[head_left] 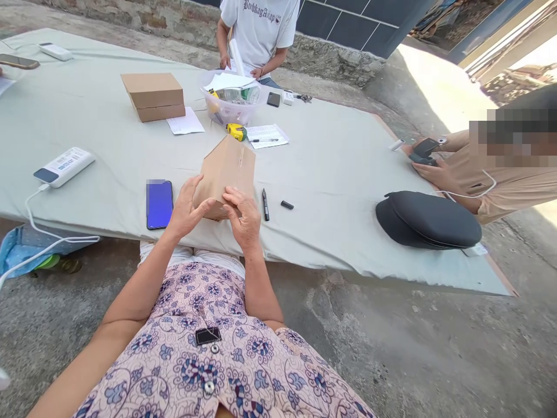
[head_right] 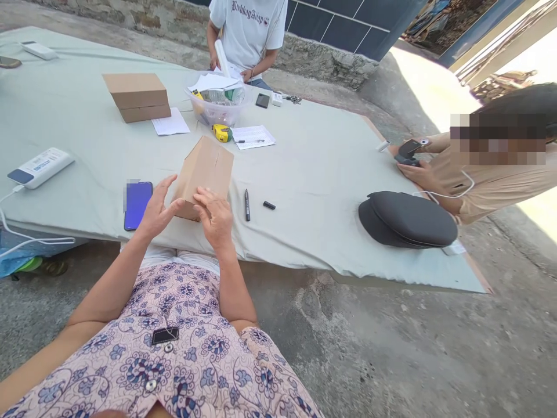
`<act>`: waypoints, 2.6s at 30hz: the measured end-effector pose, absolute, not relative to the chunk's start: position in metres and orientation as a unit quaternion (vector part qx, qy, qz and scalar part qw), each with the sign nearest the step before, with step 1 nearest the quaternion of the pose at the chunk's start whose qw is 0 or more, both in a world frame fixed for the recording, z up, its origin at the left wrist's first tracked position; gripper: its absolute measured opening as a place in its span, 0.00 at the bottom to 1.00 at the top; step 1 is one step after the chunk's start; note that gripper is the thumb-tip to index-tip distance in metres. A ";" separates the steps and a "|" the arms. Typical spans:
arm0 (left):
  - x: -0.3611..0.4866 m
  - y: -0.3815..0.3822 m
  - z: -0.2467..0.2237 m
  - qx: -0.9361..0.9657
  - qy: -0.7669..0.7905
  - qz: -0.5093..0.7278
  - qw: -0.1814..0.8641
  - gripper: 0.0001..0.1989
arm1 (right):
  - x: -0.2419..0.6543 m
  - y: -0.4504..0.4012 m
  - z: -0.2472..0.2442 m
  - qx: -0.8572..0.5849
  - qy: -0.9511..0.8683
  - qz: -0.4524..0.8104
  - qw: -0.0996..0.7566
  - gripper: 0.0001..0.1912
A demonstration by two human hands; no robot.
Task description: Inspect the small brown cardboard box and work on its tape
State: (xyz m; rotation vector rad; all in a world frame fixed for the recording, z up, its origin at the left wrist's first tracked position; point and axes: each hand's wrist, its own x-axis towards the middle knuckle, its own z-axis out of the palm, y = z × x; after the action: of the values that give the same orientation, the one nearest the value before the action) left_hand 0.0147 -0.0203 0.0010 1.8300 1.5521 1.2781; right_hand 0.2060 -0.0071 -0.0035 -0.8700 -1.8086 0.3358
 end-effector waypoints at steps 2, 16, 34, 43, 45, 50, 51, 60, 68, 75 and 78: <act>0.022 -0.020 0.003 0.692 0.525 0.457 0.191 0.40 | 0.202 -0.008 -0.004 -0.358 -0.767 0.130 0.516 0.14; 0.018 -0.023 0.002 0.613 0.558 0.498 0.255 0.37 | 0.225 0.001 -0.019 -0.427 -0.718 0.082 0.544 0.15; 0.010 -0.021 0.000 0.570 0.556 0.545 0.260 0.25 | 0.223 -0.005 -0.021 -0.414 -0.714 0.125 0.551 0.28; 0.010 -0.021 0.000 0.578 0.582 0.519 0.242 0.27 | 0.225 -0.001 -0.028 -0.431 -0.767 0.066 0.470 0.40; 0.012 -0.021 0.000 0.576 0.607 0.502 0.220 0.29 | 0.223 -0.001 -0.027 -0.442 -0.762 0.064 0.469 0.39; 0.016 -0.027 0.008 0.618 0.608 0.481 0.131 0.34 | 0.218 -0.001 -0.027 -0.459 -0.748 0.070 0.475 0.38; 0.017 -0.029 0.012 0.635 0.601 0.475 0.105 0.34 | 0.218 0.000 -0.027 -0.460 -0.747 0.069 0.475 0.37; 0.033 -0.039 0.023 0.775 0.546 0.317 0.008 0.32 | 0.222 0.004 -0.029 -0.439 -0.743 0.040 0.504 0.25; 0.026 -0.040 0.021 0.781 0.539 0.314 0.038 0.21 | 0.226 0.005 -0.027 -0.471 -0.706 0.066 0.524 0.17; 0.009 -0.041 0.025 0.791 0.540 0.282 0.055 0.21 | 0.245 0.012 -0.035 -0.516 -0.615 0.020 0.596 0.16; 0.002 -0.039 0.024 0.784 0.543 0.295 0.054 0.20 | 0.251 0.013 -0.036 -0.521 -0.582 0.082 0.619 0.18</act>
State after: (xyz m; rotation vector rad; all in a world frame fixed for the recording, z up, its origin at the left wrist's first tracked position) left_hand 0.0022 -0.0394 0.0241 2.3812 1.6507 0.8959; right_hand 0.2508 0.0127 -0.0364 -1.1982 -1.3400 0.1886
